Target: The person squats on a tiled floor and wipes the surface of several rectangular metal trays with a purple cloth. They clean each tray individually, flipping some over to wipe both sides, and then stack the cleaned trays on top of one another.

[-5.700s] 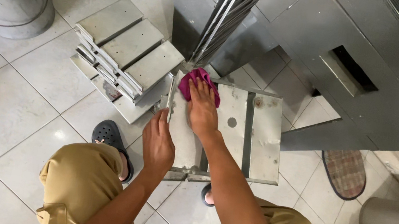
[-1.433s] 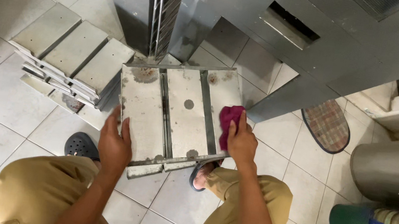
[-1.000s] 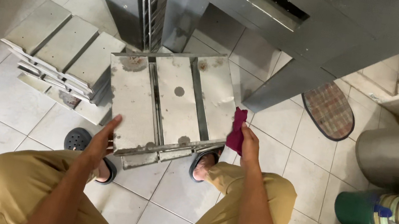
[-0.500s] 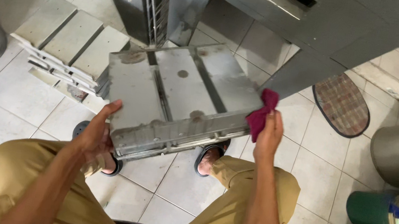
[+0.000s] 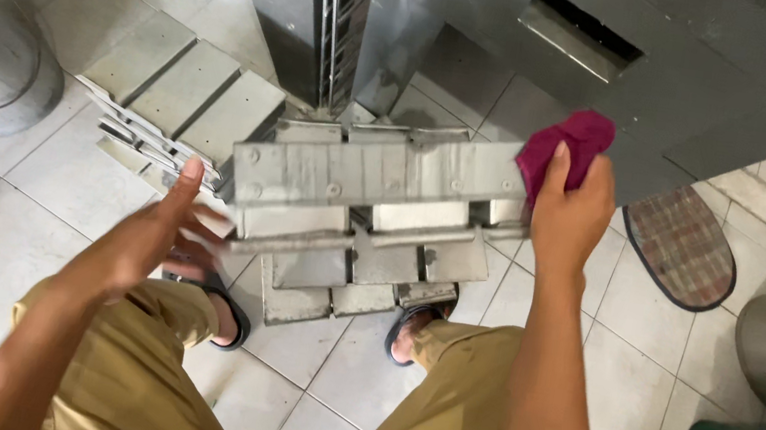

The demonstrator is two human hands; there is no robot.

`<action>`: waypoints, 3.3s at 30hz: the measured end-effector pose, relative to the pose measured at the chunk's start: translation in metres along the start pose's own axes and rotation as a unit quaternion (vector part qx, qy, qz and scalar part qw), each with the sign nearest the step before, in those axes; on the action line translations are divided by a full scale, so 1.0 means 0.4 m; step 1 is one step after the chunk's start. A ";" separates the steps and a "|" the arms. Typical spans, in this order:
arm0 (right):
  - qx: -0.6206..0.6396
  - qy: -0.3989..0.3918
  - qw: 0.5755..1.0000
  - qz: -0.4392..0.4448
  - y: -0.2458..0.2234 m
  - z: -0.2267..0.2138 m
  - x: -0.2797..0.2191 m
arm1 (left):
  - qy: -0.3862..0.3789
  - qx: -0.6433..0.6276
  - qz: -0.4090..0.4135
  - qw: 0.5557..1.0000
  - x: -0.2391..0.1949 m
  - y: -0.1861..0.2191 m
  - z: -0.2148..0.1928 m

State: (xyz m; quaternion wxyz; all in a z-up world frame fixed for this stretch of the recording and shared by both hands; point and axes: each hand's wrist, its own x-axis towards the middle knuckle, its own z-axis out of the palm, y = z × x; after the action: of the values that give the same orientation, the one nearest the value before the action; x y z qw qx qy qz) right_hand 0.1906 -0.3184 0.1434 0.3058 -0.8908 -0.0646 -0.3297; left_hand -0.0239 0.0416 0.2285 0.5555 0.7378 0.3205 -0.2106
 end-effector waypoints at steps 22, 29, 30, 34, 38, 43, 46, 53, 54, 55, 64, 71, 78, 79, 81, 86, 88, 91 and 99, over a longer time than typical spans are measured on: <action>0.088 -0.198 0.952 -0.219 -0.323 0.177 0.035 | 0.181 0.196 0.351 0.898 0.206 0.066 -0.071; 0.240 -0.354 0.840 -0.334 -0.534 0.224 -0.047 | 0.157 0.170 0.381 0.895 0.190 0.069 -0.080; 0.254 -0.384 0.818 -0.345 -0.527 0.214 -0.035 | 0.153 0.157 0.390 0.894 0.195 0.059 -0.082; 0.196 -0.360 0.867 -0.282 -0.337 0.141 0.070 | 0.141 0.124 0.416 0.890 0.177 0.065 -0.073; 0.016 -0.308 0.922 -0.234 -0.260 0.120 0.091 | 0.136 0.126 0.412 0.892 0.185 0.063 -0.053; 0.030 -0.312 0.932 -0.181 -0.497 0.153 -0.077 | 0.119 0.134 0.404 0.897 0.176 0.079 -0.026; 0.066 -0.310 0.891 -0.326 -0.545 0.200 -0.129 | 0.134 0.161 0.371 0.905 0.200 0.058 -0.032; -0.009 -0.368 0.892 -0.261 -0.350 0.160 0.006 | 0.113 0.092 0.430 0.891 0.213 0.014 -0.064; -0.062 -0.356 0.907 -0.216 -0.310 0.144 0.044 | 0.108 0.089 0.434 0.890 0.219 0.014 -0.062; -0.064 -0.355 0.907 -0.218 -0.265 0.151 0.064 | 0.109 0.087 0.435 0.890 0.211 0.014 -0.058; 0.070 -0.367 0.894 -0.246 -0.568 0.126 -0.140 | 0.118 0.090 0.449 0.881 0.187 0.023 -0.023; 0.176 -0.387 0.839 -0.341 -0.432 0.061 -0.048 | 0.111 0.071 0.425 0.896 0.214 -0.033 -0.050; 0.055 -0.320 0.911 -0.255 -0.302 0.041 0.025 | 0.112 0.073 0.444 0.886 0.188 -0.003 -0.037; 0.053 -0.319 0.913 -0.249 -0.352 0.059 -0.016 | 0.106 0.076 0.445 0.886 0.194 -0.003 -0.039; 0.091 -0.355 0.878 -0.306 -0.447 0.091 -0.097 | 0.138 0.082 0.477 0.864 0.208 -0.004 -0.038; 0.165 -0.381 0.823 -0.388 -0.485 0.071 -0.147 | 0.129 0.077 0.455 0.878 0.214 -0.030 -0.054; 0.200 -0.380 0.803 -0.413 -0.454 0.028 -0.099 | 0.128 0.064 0.450 0.881 0.201 -0.029 -0.052; 0.196 -0.440 0.815 -0.323 -0.356 -0.042 -0.003 | 0.113 0.045 0.446 0.887 0.182 -0.018 -0.045; -0.017 -0.312 0.920 -0.238 -0.146 0.078 -0.003 | 0.124 0.064 0.440 0.887 0.198 0.000 -0.026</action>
State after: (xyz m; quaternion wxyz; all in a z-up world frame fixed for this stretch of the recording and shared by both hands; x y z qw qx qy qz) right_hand 0.1881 -0.2529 0.1533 0.1676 -0.9118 -0.3615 -0.0994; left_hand 0.0316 0.0704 0.1789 0.4987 0.8570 0.0147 0.1285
